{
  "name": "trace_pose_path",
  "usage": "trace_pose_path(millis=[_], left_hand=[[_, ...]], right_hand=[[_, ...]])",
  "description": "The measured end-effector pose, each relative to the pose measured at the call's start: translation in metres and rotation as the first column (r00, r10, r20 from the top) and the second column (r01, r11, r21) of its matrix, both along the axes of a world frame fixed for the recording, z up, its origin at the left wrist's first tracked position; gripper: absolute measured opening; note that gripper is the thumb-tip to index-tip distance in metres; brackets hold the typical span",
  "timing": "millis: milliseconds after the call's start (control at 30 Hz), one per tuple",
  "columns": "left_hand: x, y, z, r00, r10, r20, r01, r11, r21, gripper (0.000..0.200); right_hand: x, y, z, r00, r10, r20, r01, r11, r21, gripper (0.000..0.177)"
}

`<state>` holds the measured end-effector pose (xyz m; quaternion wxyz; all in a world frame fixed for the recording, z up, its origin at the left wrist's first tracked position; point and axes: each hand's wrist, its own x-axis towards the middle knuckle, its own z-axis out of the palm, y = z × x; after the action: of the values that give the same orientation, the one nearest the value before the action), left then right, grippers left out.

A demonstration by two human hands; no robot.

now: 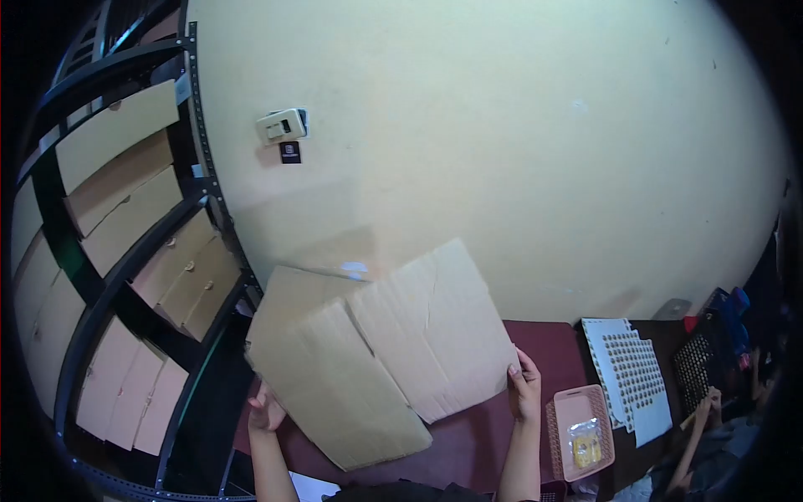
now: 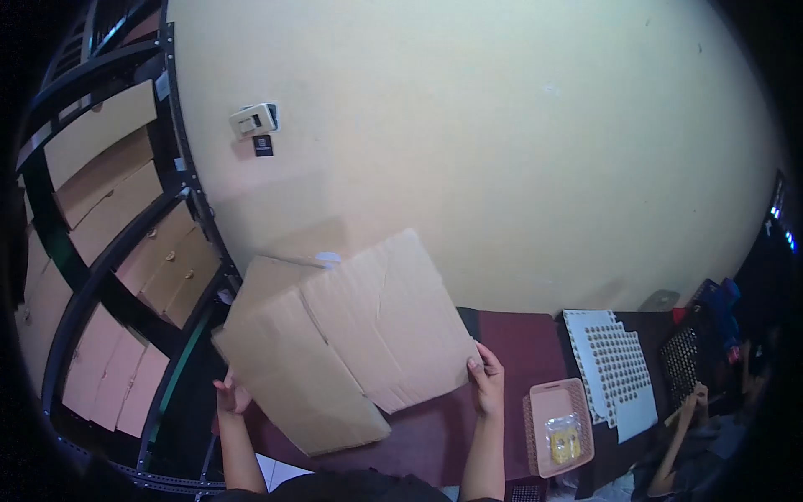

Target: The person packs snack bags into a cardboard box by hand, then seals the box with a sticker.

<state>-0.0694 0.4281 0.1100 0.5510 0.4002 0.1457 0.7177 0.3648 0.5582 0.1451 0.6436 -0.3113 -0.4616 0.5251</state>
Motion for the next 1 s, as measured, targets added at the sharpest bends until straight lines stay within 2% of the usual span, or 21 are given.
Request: trace_pose_path(millis=[67,100,133,167,200,233,267,300,333,400,500,533,600,667,700,733,800,867,933,967,1000], left_hand=[[0.017,-0.006,-0.016,0.993,-0.106,-0.047,0.105,0.994,-0.027,0.081],[0.042,-0.007,0.004,0.931,-0.131,-0.341,0.095,0.988,-0.122,0.073],[0.066,-0.005,0.016,0.777,-0.171,-0.606,0.062,0.978,-0.198,0.065],[0.089,0.002,0.012,0.773,-0.194,-0.605,0.084,0.975,-0.205,0.065],[0.112,0.015,0.002,0.838,-0.185,-0.513,-0.016,0.932,-0.363,0.061],[0.135,0.027,-0.007,0.894,-0.151,-0.423,-0.101,0.850,-0.518,0.057],[0.157,0.033,-0.020,0.939,-0.107,-0.326,-0.080,0.854,-0.513,0.054],[0.178,0.036,-0.032,0.972,-0.062,-0.227,-0.063,0.860,-0.506,0.052],[0.196,0.038,-0.034,0.939,-0.046,-0.341,-0.099,0.913,-0.396,0.055],[0.226,0.033,-0.030,0.811,0.021,-0.585,-0.138,0.978,-0.156,0.062],[0.259,0.018,-0.014,0.727,0.036,-0.686,-0.107,0.992,-0.062,0.069],[0.265,0.017,-0.009,0.725,0.033,-0.688,-0.108,0.992,-0.066,0.069],[0.274,0.015,0.002,0.564,0.070,-0.823,0.043,0.993,0.114,0.074],[0.284,0.010,-0.005,0.573,0.021,-0.819,0.105,0.990,0.098,0.078],[0.285,0.008,-0.011,0.583,-0.023,-0.812,0.165,0.982,0.091,0.082],[0.283,0.008,-0.025,0.578,-0.026,-0.815,0.165,0.983,0.085,0.082],[0.279,0.014,-0.044,0.805,-0.344,-0.483,0.274,0.938,-0.211,0.078],[0.277,0.015,-0.044,0.842,-0.325,-0.431,0.215,0.934,-0.285,0.072],[0.270,0.018,-0.046,0.923,-0.265,-0.278,0.083,0.845,-0.529,0.067],[0.271,0.022,-0.040,0.922,-0.215,-0.322,0.021,0.859,-0.512,0.064],[0.270,0.029,-0.063,0.878,-0.116,-0.465,-0.114,0.892,-0.437,0.060]], right_hand=[[0.037,-0.007,-0.012,0.994,-0.038,0.098,0.041,0.999,-0.034,0.038],[0.053,-0.009,-0.024,0.980,-0.087,0.181,0.096,0.994,-0.045,0.038],[0.068,-0.009,-0.037,0.957,-0.133,0.259,0.151,0.987,-0.050,0.038],[0.083,-0.009,-0.049,0.956,-0.115,0.268,0.137,0.989,-0.062,0.042],[0.091,-0.012,-0.056,0.954,-0.132,0.270,0.156,0.986,-0.066,0.042],[0.096,-0.015,-0.062,0.705,-0.339,0.622,0.357,0.929,0.101,0.048],[0.097,-0.018,-0.065,0.300,-0.485,0.822,0.452,0.831,0.325,0.053],[0.093,-0.023,-0.064,0.342,-0.473,0.812,0.447,0.842,0.302,0.061],[0.087,-0.026,-0.062,0.462,-0.435,0.773,0.433,0.871,0.231,0.060],[0.068,-0.038,-0.051,0.779,-0.195,0.596,0.258,0.966,-0.021,0.059],[0.034,-0.061,-0.019,0.927,0.087,0.364,-0.046,0.992,-0.120,0.065],[0.024,-0.066,-0.015,0.928,0.088,0.361,-0.046,0.991,-0.124,0.065],[0.006,-0.075,-0.013,0.946,0.265,0.187,-0.238,0.959,-0.155,0.066],[-0.008,-0.076,-0.031,0.902,0.242,0.358,-0.202,0.969,-0.145,0.071],[-0.011,-0.078,-0.037,0.902,0.297,0.315,-0.209,0.936,-0.283,0.067],[-0.013,-0.079,-0.041,0.903,0.299,0.308,-0.212,0.934,-0.286,0.067],[-0.015,-0.079,-0.048,0.921,0.317,0.227,-0.232,0.913,-0.334,0.058],[-0.014,-0.078,-0.059,0.924,0.306,0.230,-0.222,0.918,-0.329,0.052],[-0.015,-0.080,-0.068,0.914,0.300,0.274,-0.215,0.929,-0.302,0.050],[-0.016,-0.080,-0.072,0.926,0.321,0.198,-0.246,0.912,-0.327,0.050],[-0.017,-0.083,-0.074,0.924,0.326,0.199,-0.251,0.911,-0.329,0.050]])
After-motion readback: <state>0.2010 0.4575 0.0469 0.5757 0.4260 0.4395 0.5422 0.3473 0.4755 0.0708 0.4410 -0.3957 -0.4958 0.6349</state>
